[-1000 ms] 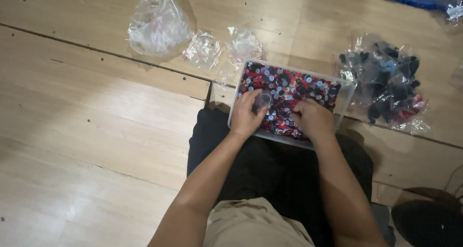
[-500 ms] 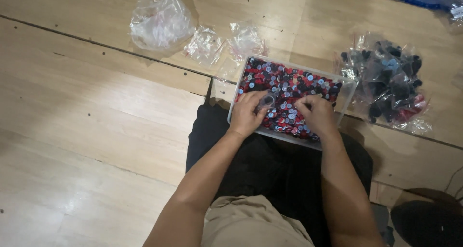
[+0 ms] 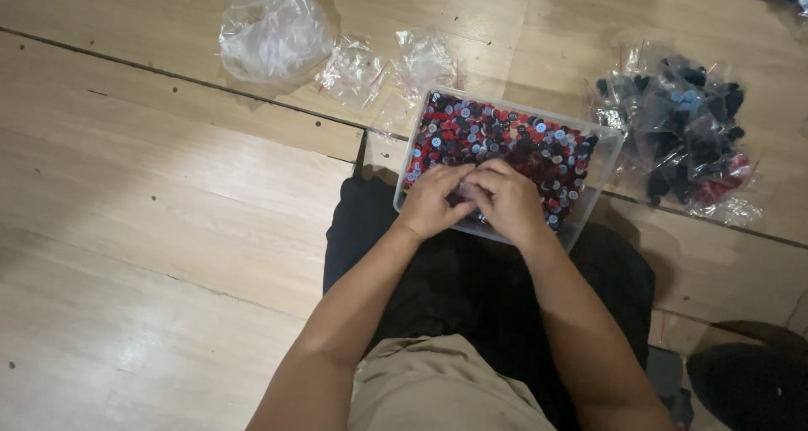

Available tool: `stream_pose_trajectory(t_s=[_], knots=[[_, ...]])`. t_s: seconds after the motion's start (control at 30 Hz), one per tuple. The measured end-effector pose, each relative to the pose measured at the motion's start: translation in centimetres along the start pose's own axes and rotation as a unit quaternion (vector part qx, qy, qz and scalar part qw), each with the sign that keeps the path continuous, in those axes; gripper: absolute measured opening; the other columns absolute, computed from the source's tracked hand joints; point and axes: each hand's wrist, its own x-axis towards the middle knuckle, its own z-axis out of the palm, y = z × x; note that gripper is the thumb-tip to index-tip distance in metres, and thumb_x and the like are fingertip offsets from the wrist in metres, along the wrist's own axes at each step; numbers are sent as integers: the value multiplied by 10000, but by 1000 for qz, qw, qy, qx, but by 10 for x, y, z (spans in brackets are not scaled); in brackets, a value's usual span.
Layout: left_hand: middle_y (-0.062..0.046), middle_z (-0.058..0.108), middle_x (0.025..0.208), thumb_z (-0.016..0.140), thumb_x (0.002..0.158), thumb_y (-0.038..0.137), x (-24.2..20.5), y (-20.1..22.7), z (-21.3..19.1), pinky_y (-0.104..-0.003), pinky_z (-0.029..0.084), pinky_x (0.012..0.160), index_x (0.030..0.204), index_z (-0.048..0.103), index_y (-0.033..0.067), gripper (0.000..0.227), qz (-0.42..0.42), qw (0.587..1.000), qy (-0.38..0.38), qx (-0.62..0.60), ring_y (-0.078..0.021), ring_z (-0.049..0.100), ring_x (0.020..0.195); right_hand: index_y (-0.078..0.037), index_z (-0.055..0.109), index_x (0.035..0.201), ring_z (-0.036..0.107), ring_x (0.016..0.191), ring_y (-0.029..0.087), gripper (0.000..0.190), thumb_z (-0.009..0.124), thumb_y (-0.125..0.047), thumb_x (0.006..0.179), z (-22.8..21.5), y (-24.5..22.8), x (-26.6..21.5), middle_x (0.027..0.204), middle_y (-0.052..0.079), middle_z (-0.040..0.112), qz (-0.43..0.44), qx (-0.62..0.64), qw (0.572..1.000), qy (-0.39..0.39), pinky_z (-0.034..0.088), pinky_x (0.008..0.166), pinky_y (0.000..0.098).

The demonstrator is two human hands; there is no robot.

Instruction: Sorting small buttons from a large container into individual small plastic bags.

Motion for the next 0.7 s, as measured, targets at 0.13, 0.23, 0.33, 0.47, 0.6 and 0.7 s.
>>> stream_pose_trajectory(t_s=[0.13,0.23,0.33,0.47,0.6,0.7], knots=[[-65,755,1150,861,765,174,2,-6,5,-395,556,960,1224,732,118,480,-23,998,57,9,-279,710,1058,-119,781,963,723,918,354,127,768,-25,877,-11,45,11,912,92,725,31,107,992,51,563,802,415],[-100,714,1221,867,810,221,6,1,0,-427,528,1005,1245,696,99,484,-23,989,141,24,-311,681,1128,-174,789,1002,708,868,314,101,769,-90,948,-26,70,22,880,71,714,55,10,996,69,558,800,420],[-153,640,1338,832,858,188,10,9,-4,-471,521,1046,1304,655,78,493,-47,986,160,10,-374,637,1214,-125,779,1029,704,898,374,95,757,-69,956,-25,72,36,917,123,707,29,-18,996,79,557,795,449],[-137,627,1334,835,853,240,9,5,-1,-457,516,1044,1322,655,108,519,-23,988,148,32,-360,642,1202,-190,799,968,725,885,297,106,802,-148,870,1,74,42,915,54,712,9,-143,988,60,577,780,397],[-87,688,1238,856,825,252,9,5,-2,-436,521,1004,1289,680,135,510,-41,992,118,18,-315,682,1129,-251,778,853,727,833,233,53,775,-229,901,9,78,36,836,2,689,18,-243,966,90,582,727,328],[-67,723,1176,872,802,236,9,3,2,-403,542,969,1235,707,140,473,-43,993,109,9,-299,702,1082,-229,779,891,730,858,265,27,786,-203,895,1,90,31,858,21,700,32,-205,975,76,590,728,378]])
